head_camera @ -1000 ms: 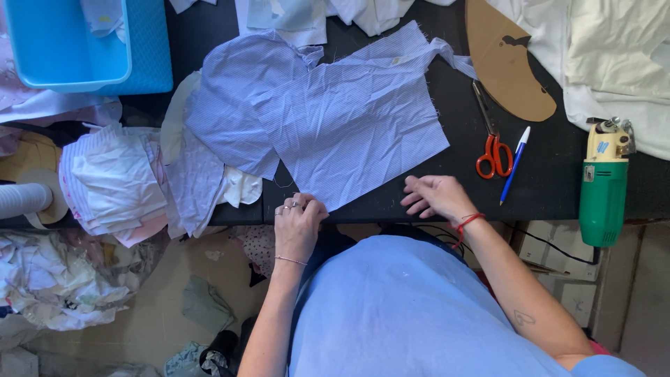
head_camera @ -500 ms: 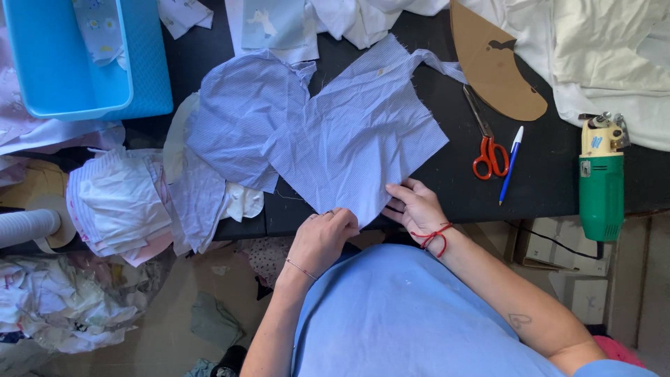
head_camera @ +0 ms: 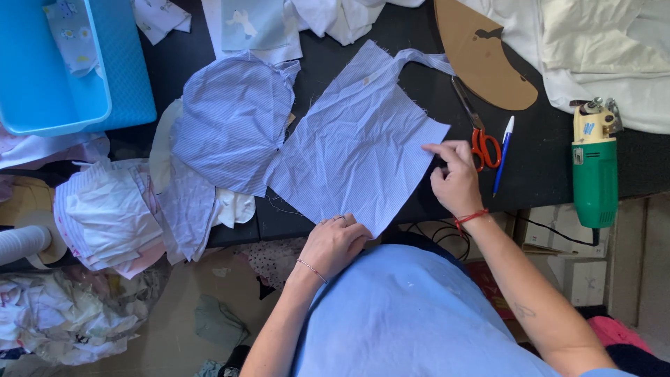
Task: The person places a cardboard template on a piece of striped fabric, traces the outline with a pen, and then uses a handheld electric cutter to cut the fabric along the marked lines. The person repeats this process with another piece of fabric, stacking the cut pieces on the table.
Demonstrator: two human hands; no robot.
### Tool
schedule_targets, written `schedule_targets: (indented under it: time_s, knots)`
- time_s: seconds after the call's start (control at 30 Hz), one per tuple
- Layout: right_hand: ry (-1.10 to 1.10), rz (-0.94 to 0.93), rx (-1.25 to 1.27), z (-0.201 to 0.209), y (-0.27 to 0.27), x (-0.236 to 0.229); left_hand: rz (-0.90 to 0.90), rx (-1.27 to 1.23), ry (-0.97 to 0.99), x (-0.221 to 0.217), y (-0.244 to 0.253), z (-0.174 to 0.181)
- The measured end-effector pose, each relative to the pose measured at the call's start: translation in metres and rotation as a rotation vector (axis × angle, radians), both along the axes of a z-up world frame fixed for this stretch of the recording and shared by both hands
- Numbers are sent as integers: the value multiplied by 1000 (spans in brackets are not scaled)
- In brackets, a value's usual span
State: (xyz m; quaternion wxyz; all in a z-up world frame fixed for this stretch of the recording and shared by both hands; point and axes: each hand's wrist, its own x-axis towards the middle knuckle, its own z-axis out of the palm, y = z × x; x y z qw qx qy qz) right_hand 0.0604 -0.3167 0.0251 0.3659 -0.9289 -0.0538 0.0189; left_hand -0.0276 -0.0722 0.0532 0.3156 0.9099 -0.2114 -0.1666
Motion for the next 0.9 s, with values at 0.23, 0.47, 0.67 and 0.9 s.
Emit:
schedule_targets:
  time_s: [0.23,0.47,0.67,0.9]
  knots:
    - [-449,505,-392,3,1,31,294,-430,-22,2,10,24]
    - [-276,584,-102,19,-11,72,573,-533,192,-16,26,24]
    - [384,632,-243,64,-8,67,784,-560,306,-41,36,-21]
    - [454,254,393,46,18,74,1284,-982,178,-16,41,-35]
